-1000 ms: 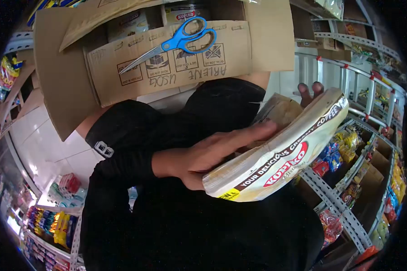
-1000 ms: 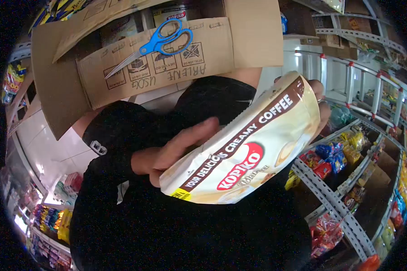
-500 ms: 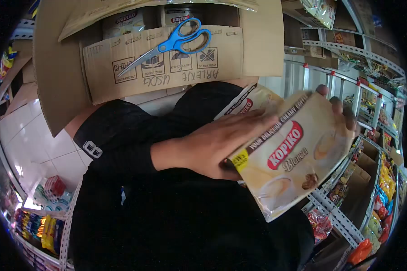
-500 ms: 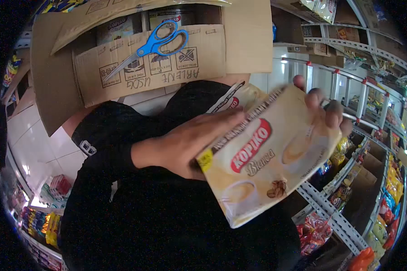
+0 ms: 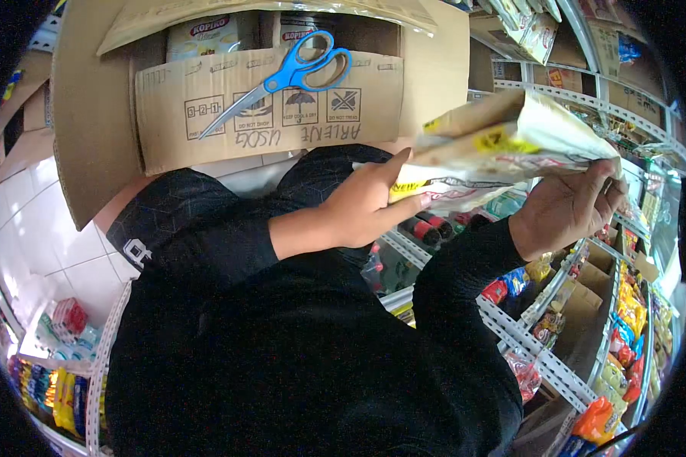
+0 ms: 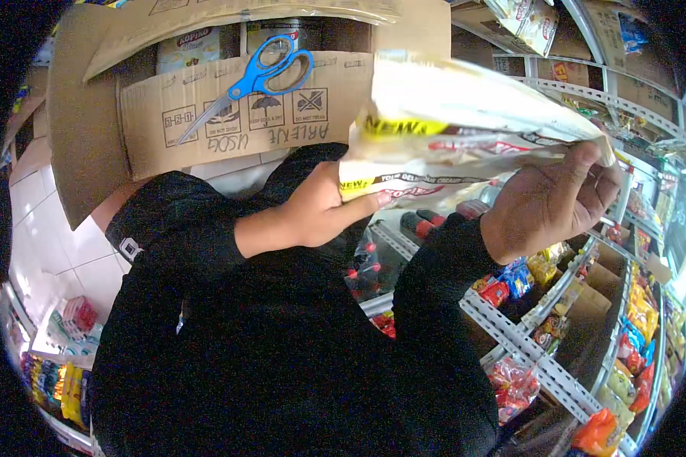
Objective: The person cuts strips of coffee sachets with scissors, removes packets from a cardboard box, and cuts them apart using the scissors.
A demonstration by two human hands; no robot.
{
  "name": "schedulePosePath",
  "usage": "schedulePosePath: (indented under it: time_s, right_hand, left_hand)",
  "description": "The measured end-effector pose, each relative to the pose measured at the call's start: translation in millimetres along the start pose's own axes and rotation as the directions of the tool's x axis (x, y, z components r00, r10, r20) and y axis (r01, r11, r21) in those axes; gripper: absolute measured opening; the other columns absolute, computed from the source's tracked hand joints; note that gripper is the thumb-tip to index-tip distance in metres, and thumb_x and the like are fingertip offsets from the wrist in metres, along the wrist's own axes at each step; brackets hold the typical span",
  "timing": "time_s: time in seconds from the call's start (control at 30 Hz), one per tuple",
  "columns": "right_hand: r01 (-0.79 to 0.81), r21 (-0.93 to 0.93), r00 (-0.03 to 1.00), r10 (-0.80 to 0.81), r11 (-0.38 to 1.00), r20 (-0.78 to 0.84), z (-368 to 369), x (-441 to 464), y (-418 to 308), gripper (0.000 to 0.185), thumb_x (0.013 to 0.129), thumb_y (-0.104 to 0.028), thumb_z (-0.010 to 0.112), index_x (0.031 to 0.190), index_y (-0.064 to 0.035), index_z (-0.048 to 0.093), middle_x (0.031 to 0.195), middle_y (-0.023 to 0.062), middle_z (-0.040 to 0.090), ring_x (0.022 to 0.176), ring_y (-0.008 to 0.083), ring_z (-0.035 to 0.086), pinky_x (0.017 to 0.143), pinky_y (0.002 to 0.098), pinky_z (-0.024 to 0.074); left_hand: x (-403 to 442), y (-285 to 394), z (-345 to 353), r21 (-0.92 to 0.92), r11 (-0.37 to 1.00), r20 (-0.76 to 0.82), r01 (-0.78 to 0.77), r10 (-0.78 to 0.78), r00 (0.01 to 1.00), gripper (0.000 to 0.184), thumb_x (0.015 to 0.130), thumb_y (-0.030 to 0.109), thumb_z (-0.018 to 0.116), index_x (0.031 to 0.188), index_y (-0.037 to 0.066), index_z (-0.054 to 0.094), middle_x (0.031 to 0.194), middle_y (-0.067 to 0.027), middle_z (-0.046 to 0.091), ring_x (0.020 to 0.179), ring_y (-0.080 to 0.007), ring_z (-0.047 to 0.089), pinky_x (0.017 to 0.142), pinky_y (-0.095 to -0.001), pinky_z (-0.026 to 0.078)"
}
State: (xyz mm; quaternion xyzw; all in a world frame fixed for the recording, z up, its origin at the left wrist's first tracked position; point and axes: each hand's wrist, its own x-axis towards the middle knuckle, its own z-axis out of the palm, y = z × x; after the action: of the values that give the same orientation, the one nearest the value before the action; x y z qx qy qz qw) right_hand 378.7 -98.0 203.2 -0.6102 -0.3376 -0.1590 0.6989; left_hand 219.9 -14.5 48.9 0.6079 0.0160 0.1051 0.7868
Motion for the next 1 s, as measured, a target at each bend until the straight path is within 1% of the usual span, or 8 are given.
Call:
schedulePosePath:
  time_s: [0.03,0.13,0.2,0.3,0.6,0.8,0.9,1.0]
  right_hand:
    - [-0.003,-0.008,1.0,0.003,1.0,0.019,2,1,1,0.008,0.09,-0.006,0.06,0.094,-0.0028,0.054,0.092,0.0123,0.065,0.085,0.0156,0.062,0.077,0.0283,0.0511]
    - [-0.016,-0.068,1.0,0.017,0.998,0.012,8,2,0,0.009,0.089,-0.007,0.061,0.092,-0.0027,0.054,0.089,0.0106,0.064,0.082,0.0145,0.062,0.075,0.0273,0.0506]
    - [-0.048,-0.077,0.999,0.049,0.996,0.008,11,3,-2,0.008,0.089,-0.007,0.061,0.092,-0.0028,0.055,0.088,0.0098,0.064,0.081,0.0138,0.061,0.075,0.027,0.0504]
    - [-0.05,-0.095,0.999,0.05,0.994,-0.004,12,4,-1,0.009,0.089,-0.008,0.061,0.092,-0.0025,0.055,0.087,0.0094,0.064,0.08,0.0134,0.061,0.075,0.0266,0.0502]
    - [-0.034,-0.079,0.999,0.032,0.996,-0.033,12,3,2,0.009,0.088,-0.006,0.063,0.093,-0.0023,0.056,0.088,0.0089,0.064,0.082,0.0127,0.061,0.075,0.0257,0.0492]
    - [-0.03,-0.094,0.999,0.027,0.995,-0.035,11,3,2,0.007,0.088,-0.006,0.062,0.092,-0.0024,0.056,0.089,0.0088,0.064,0.083,0.0131,0.061,0.076,0.0256,0.0488]
    - [-0.027,-0.083,0.999,0.026,0.996,-0.022,9,4,2,0.007,0.088,-0.006,0.062,0.091,-0.0023,0.056,0.089,0.009,0.064,0.083,0.0136,0.061,0.076,0.0262,0.0495]
    - [-0.029,-0.075,0.999,0.027,0.997,-0.026,12,3,0,0.008,0.088,-0.006,0.062,0.09,-0.0024,0.056,0.09,0.0096,0.065,0.083,0.0145,0.062,0.076,0.0275,0.0507]
  left_hand:
    - [-1,-2,-1,-0.033,0.999,0.004,0.039,-0.039,0.999,0.041,0.087,0.017,0.061,0.12,-0.004,0.049,0.104,-0.0187,0.064,0.097,-0.0249,0.062,0.085,-0.0345,0.047]
    - [1,-8,0,-0.085,0.996,-0.051,-0.029,0.025,0.998,0.045,0.087,0.02,0.061,0.12,-0.007,0.045,0.101,-0.0223,0.063,0.091,-0.0286,0.063,0.079,-0.0351,0.049]
    - [-1,5,-4,-0.224,0.974,-0.013,0.04,-0.044,0.999,0.038,0.088,0.01,0.062,0.122,-0.002,0.05,0.111,-0.0103,0.063,0.101,-0.0132,0.057,0.09,-0.0299,0.045]
    - [0,3,-4,-0.323,0.946,-0.012,0.026,-0.032,0.999,0.039,0.087,0.009,0.063,0.123,-0.001,0.049,0.111,-0.0084,0.062,0.102,-0.0114,0.056,0.09,-0.0291,0.045]
    - [2,6,-8,-0.337,0.941,-0.021,0.032,-0.041,0.999,0.039,0.087,0.007,0.063,0.122,-0.001,0.048,0.113,-0.0071,0.061,0.103,-0.0106,0.055,0.091,-0.029,0.045]
    - [1,7,-7,-0.482,0.876,-0.04,0.027,-0.053,0.998,0.039,0.087,0.006,0.064,0.122,0.0,0.048,0.112,-0.0071,0.061,0.103,-0.0118,0.056,0.09,-0.0298,0.046]
    - [2,8,-8,-0.524,0.851,-0.058,0.011,-0.049,0.997,0.042,0.086,0.007,0.065,0.123,0.0,0.047,0.112,-0.0069,0.061,0.104,-0.0124,0.056,0.09,-0.0299,0.046]
    - [1,4,-11,-0.552,0.833,-0.013,0.039,-0.056,0.998,0.045,0.089,0.016,0.063,0.128,0.0,0.046,0.12,-0.0076,0.058,0.105,-0.0113,0.053,0.092,-0.0287,0.043]
